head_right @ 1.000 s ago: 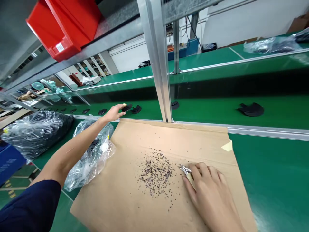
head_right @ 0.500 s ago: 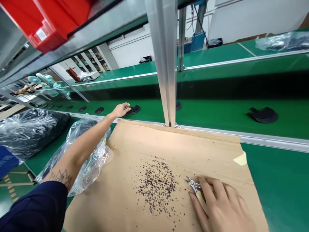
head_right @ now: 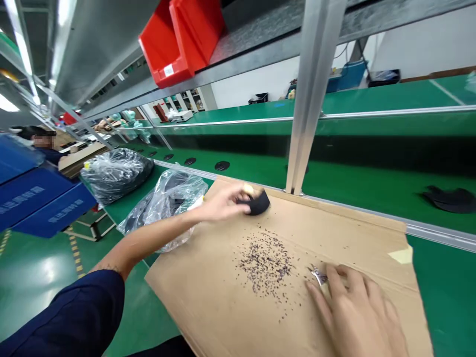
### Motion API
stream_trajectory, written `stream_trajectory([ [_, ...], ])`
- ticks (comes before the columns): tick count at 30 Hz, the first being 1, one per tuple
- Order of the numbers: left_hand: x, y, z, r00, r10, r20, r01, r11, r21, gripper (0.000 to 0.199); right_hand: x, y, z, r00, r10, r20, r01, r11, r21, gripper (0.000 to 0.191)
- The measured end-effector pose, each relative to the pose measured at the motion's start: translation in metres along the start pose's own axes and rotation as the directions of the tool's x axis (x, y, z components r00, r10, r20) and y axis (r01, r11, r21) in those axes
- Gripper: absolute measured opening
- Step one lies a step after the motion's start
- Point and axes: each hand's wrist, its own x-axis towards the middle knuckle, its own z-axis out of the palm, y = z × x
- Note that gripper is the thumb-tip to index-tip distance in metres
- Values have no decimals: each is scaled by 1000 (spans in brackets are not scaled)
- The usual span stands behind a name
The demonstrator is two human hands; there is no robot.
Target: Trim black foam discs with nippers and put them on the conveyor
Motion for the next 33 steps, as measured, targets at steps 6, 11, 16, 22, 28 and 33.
stream_trajectory([
  [6,-82,66,54,883,359,302,-348,933,-92,32,13,-42,-15,988,-155,4,117,767,631,33],
  [11,-94,30,-5,956,-181,233,60,892,448,13,16,-57,-18,995,-28,94,-55,633,772,27],
  [16,-102,-42,-94,841,-541,-3,358,552,753,16,13,-54,-15,988,99,120,-155,571,806,28],
  [22,-103,-78,-115,731,-673,-115,422,312,851,35,15,-58,-20,983,79,164,-179,578,796,29],
  [28,-115,-50,-110,794,-592,-138,394,328,858,16,13,-61,-26,919,139,369,-394,334,856,45],
  [33,-132,7,-64,962,-271,35,209,812,546,25,7,-65,-28,827,133,546,-562,155,813,55],
])
